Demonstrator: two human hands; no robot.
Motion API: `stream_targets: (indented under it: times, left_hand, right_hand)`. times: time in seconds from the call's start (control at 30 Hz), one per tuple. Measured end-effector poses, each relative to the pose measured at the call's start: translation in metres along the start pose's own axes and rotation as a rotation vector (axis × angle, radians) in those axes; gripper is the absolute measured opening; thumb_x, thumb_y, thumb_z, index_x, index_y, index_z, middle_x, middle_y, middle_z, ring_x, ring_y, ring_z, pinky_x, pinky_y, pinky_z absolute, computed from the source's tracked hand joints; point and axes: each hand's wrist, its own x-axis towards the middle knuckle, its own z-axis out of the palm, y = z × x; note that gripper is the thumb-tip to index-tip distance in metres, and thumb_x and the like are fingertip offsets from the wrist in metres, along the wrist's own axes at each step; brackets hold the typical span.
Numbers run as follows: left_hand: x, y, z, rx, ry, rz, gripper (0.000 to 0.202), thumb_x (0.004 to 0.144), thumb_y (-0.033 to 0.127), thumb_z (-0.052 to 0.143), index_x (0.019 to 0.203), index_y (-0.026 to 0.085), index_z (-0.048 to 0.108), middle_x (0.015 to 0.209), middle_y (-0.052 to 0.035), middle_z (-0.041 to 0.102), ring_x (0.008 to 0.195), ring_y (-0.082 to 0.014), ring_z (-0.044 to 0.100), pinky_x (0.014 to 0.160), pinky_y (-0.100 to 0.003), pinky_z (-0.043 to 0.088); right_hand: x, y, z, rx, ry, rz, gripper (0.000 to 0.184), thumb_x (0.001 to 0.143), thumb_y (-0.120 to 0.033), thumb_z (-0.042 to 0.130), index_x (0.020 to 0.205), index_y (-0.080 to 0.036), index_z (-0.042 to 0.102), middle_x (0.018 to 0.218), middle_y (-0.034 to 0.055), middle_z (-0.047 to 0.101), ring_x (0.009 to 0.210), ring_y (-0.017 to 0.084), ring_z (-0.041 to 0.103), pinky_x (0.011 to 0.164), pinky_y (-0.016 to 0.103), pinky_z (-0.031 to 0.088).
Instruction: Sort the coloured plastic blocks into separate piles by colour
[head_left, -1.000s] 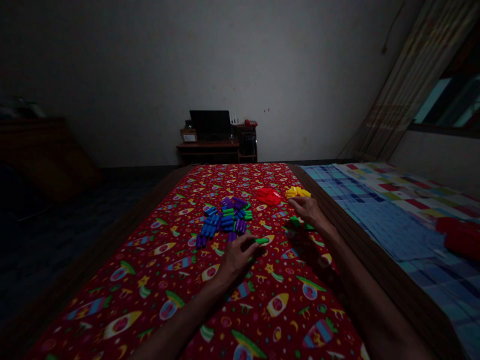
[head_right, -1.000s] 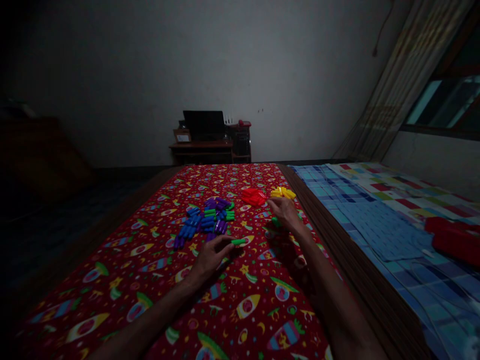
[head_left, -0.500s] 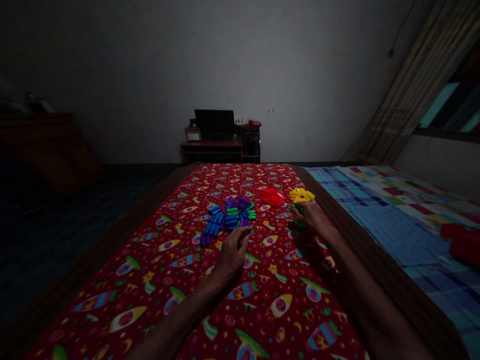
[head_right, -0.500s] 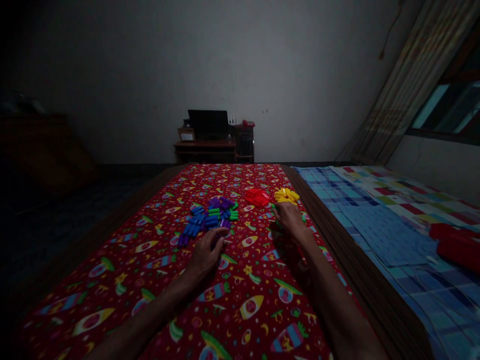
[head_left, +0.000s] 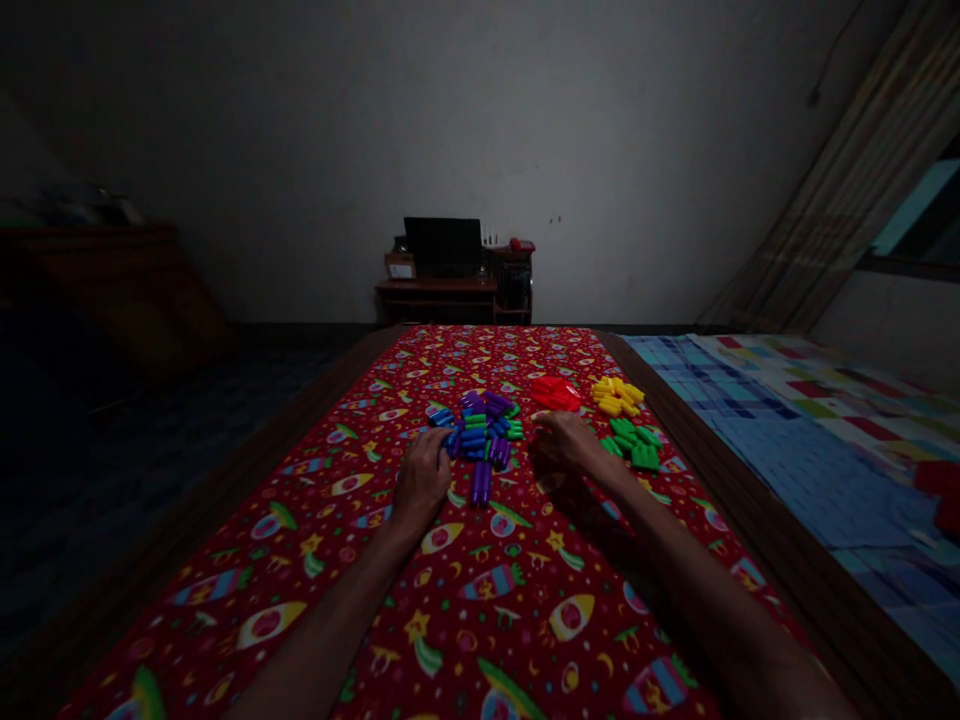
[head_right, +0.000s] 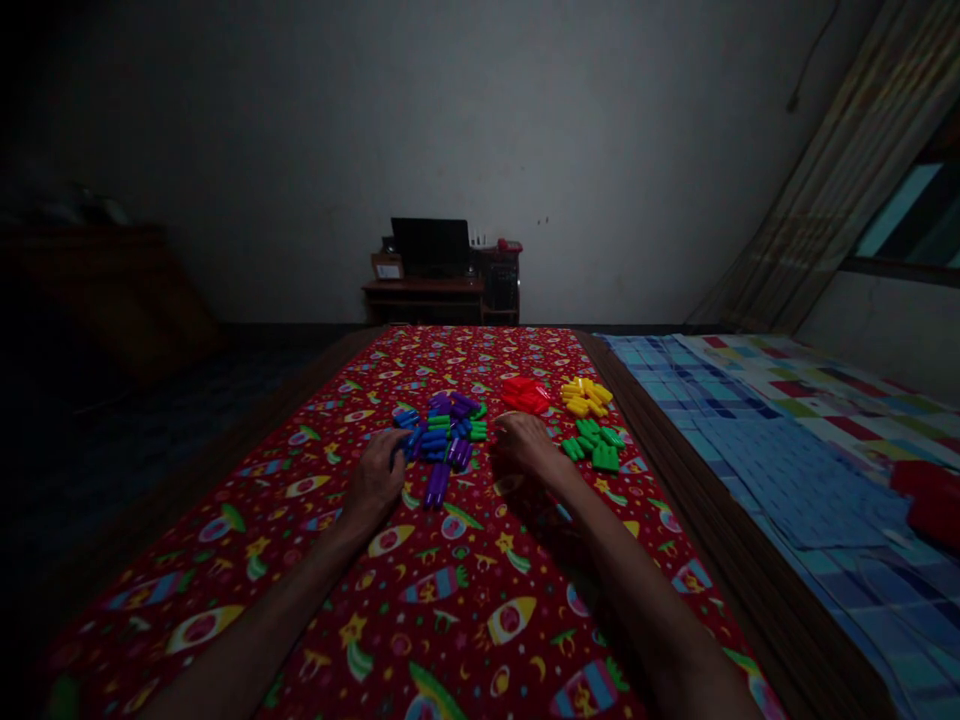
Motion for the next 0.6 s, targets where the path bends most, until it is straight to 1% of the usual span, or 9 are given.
stream_targets:
  times: [0.07, 0.13, 0.17, 0.23, 0.3, 0.33, 0.43, 0.5, 0.6]
  left_hand:
    - [-0.002, -0.006, 0.002, 0.047, -0.006, -0.017, 0.034, 0.088, 0.016, 0.038, 0.115, 0.016, 0.058, 0.115, -0.0135, 0.060, 0.112, -0.0278, 0.055, 0.100, -0.048, 0.045]
    - [-0.005, -0.010, 0.005, 0.085, -0.032, -0.012, 0.034, 0.089, 0.018, 0.039, 0.117, 0.016, 0.058, 0.119, -0.0145, 0.059, 0.115, -0.0287, 0.053, 0.101, -0.049, 0.044]
    - [-0.006, -0.010, 0.006, 0.101, -0.045, -0.008, 0.034, 0.089, 0.018, 0.039, 0.118, 0.016, 0.058, 0.120, -0.0147, 0.058, 0.115, -0.0289, 0.053, 0.101, -0.049, 0.044]
    - [-0.007, -0.011, 0.008, 0.125, -0.059, -0.009, 0.034, 0.089, 0.018, 0.040, 0.119, 0.016, 0.057, 0.121, -0.0141, 0.058, 0.115, -0.0286, 0.053, 0.101, -0.049, 0.044]
    - [-0.007, -0.012, 0.010, 0.133, -0.058, -0.021, 0.034, 0.089, 0.017, 0.041, 0.119, 0.017, 0.057, 0.120, -0.0131, 0.058, 0.114, -0.0280, 0.053, 0.102, -0.049, 0.044]
    - [-0.007, -0.013, 0.010, 0.131, -0.056, -0.028, 0.034, 0.089, 0.017, 0.041, 0.119, 0.018, 0.058, 0.120, -0.0128, 0.059, 0.114, -0.0278, 0.053, 0.102, -0.049, 0.044]
    - [-0.006, -0.014, 0.011, 0.118, -0.055, -0.042, 0.034, 0.088, 0.016, 0.042, 0.118, 0.017, 0.058, 0.120, -0.0132, 0.059, 0.114, -0.0279, 0.053, 0.102, -0.048, 0.043]
    - [-0.005, -0.014, 0.012, 0.106, -0.054, -0.049, 0.034, 0.087, 0.016, 0.043, 0.117, 0.017, 0.059, 0.120, -0.0134, 0.058, 0.114, -0.0280, 0.053, 0.102, -0.048, 0.043]
    - [-0.005, -0.014, 0.014, 0.096, -0.046, -0.052, 0.034, 0.087, 0.016, 0.043, 0.117, 0.017, 0.059, 0.120, -0.0140, 0.058, 0.114, -0.0286, 0.053, 0.102, -0.048, 0.044]
  right_hand:
    - [0.019, -0.014, 0.017, 0.027, -0.102, -0.102, 0.023, 0.082, -0.010, 0.054, 0.100, -0.012, 0.068, 0.094, 0.0116, 0.071, 0.082, 0.017, 0.062, 0.072, 0.024, 0.042]
    - [0.032, -0.022, 0.028, 0.018, -0.174, -0.138, 0.023, 0.082, -0.008, 0.051, 0.099, -0.011, 0.067, 0.088, 0.0100, 0.071, 0.077, 0.015, 0.061, 0.068, 0.022, 0.040]
    - [0.035, -0.024, 0.031, 0.004, -0.185, -0.138, 0.024, 0.083, -0.008, 0.051, 0.100, -0.011, 0.067, 0.088, 0.0103, 0.071, 0.077, 0.015, 0.061, 0.068, 0.022, 0.040]
    - [0.035, -0.022, 0.031, -0.027, -0.160, -0.112, 0.030, 0.083, -0.012, 0.055, 0.111, -0.010, 0.064, 0.098, 0.0132, 0.070, 0.085, 0.018, 0.062, 0.072, 0.023, 0.041]
    - [0.026, -0.015, 0.023, -0.070, -0.127, -0.058, 0.038, 0.082, -0.016, 0.059, 0.120, -0.011, 0.061, 0.107, 0.0153, 0.069, 0.095, 0.021, 0.062, 0.078, 0.026, 0.042]
    - [0.019, -0.010, 0.016, -0.101, -0.110, -0.017, 0.040, 0.082, -0.018, 0.060, 0.121, -0.012, 0.060, 0.110, 0.0155, 0.068, 0.098, 0.023, 0.061, 0.080, 0.027, 0.042]
    - [-0.006, 0.012, -0.011, -0.221, -0.055, 0.124, 0.033, 0.085, -0.023, 0.056, 0.116, -0.014, 0.064, 0.109, 0.0149, 0.068, 0.099, 0.025, 0.061, 0.080, 0.030, 0.043]
    - [-0.025, 0.031, -0.030, -0.291, -0.020, 0.202, 0.029, 0.085, -0.023, 0.055, 0.111, -0.014, 0.066, 0.105, 0.0148, 0.069, 0.097, 0.026, 0.062, 0.079, 0.031, 0.043]
    - [-0.054, 0.060, -0.052, -0.346, 0.008, 0.264, 0.029, 0.084, -0.022, 0.055, 0.109, -0.016, 0.068, 0.104, 0.0149, 0.070, 0.096, 0.026, 0.063, 0.078, 0.030, 0.045]
